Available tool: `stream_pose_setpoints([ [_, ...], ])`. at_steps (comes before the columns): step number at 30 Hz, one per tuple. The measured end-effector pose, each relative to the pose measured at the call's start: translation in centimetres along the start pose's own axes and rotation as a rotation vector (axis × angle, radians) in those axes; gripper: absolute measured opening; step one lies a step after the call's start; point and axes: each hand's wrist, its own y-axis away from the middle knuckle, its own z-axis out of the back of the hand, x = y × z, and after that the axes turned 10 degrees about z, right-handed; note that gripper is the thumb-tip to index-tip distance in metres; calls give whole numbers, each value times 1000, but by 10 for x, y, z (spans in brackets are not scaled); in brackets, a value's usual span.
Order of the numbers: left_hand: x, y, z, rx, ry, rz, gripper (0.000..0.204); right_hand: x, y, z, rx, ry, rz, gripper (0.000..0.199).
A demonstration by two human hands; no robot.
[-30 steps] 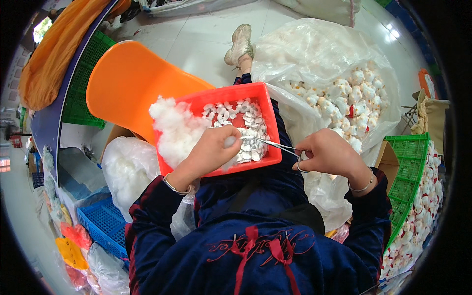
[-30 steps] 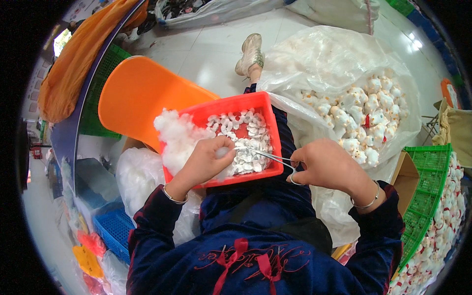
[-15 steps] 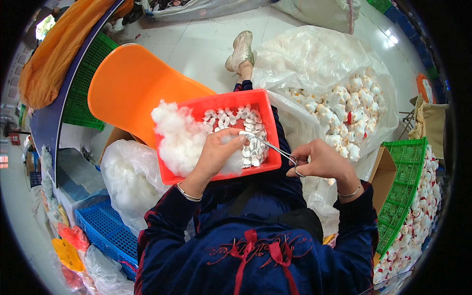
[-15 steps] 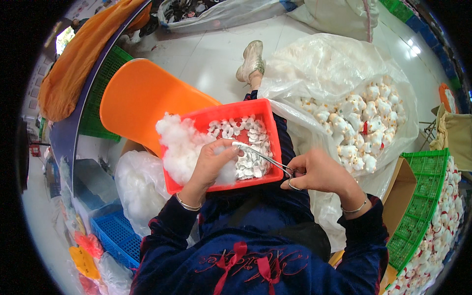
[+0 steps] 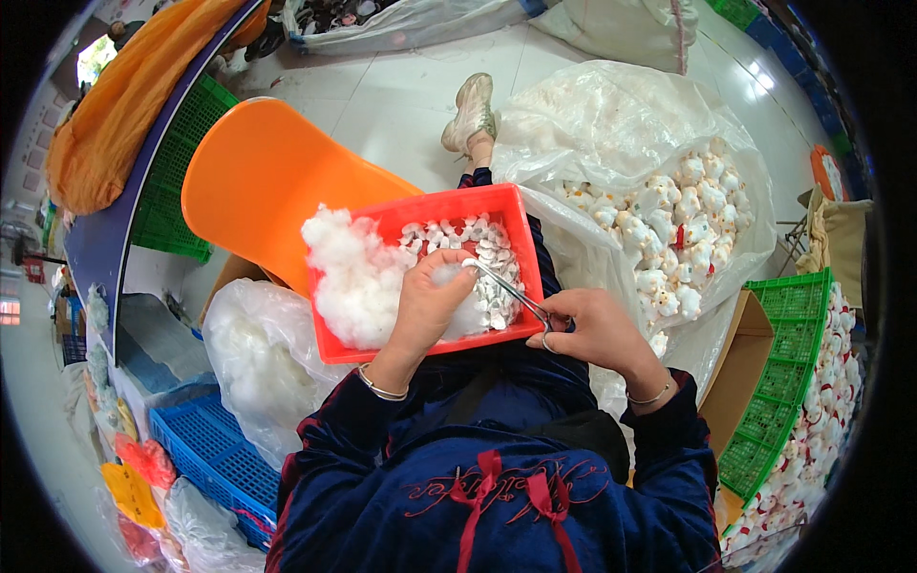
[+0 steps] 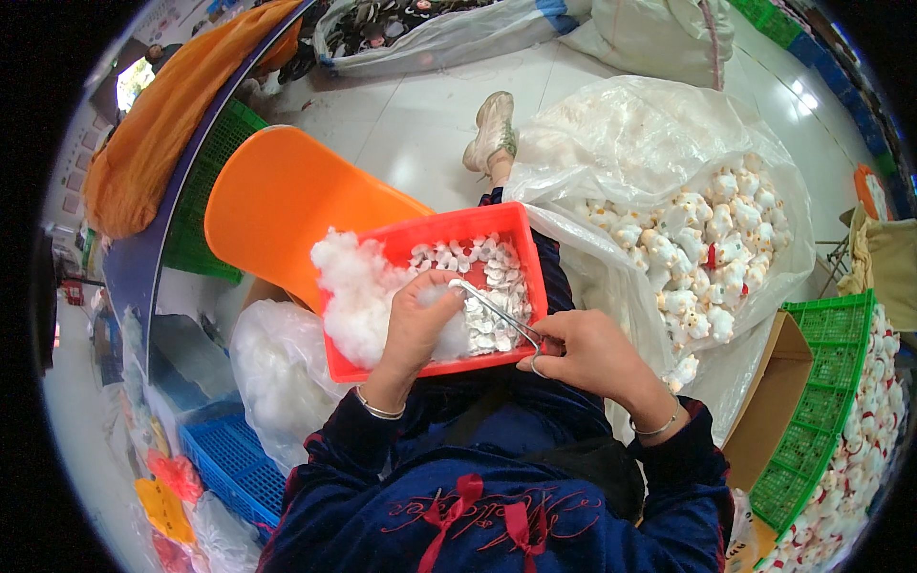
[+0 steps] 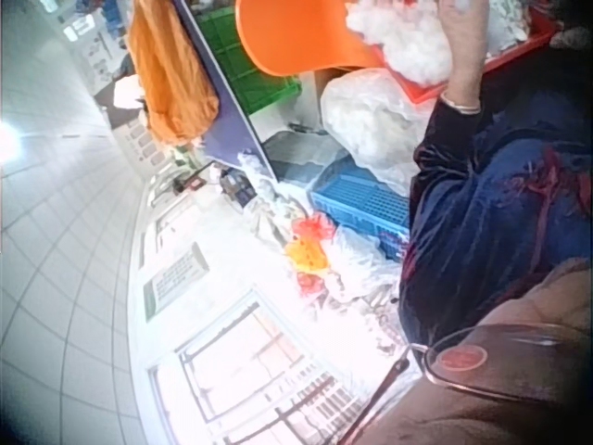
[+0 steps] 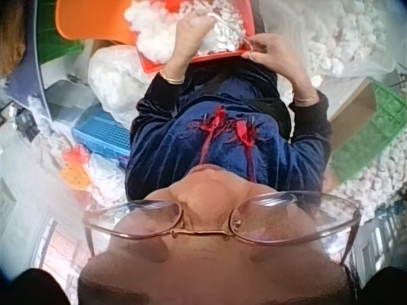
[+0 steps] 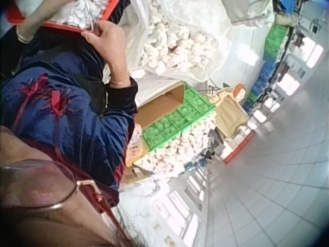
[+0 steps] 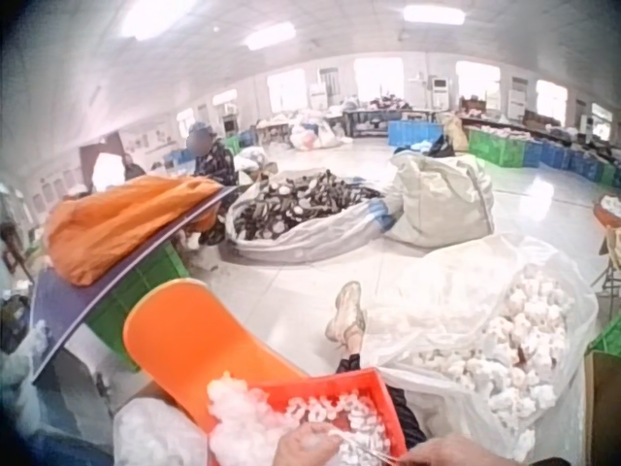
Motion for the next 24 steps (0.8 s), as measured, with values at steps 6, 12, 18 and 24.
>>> stream_pose_setpoints([
  [6,3,1,-2,-16,20,-68,14,0,1,-8,8,-38,-44,37],
  [12,5,2,-5,-54,-71,-98,16,4,-1,-20,-47,-103,-38,37],
  [18,-1,-2,1,69,64,-61,16,-7,-2,-33,-97,-127,27,34],
  [24,-7,-14,10,-24,295,-93,16,-13,0,-16,-78,160,181,60],
])
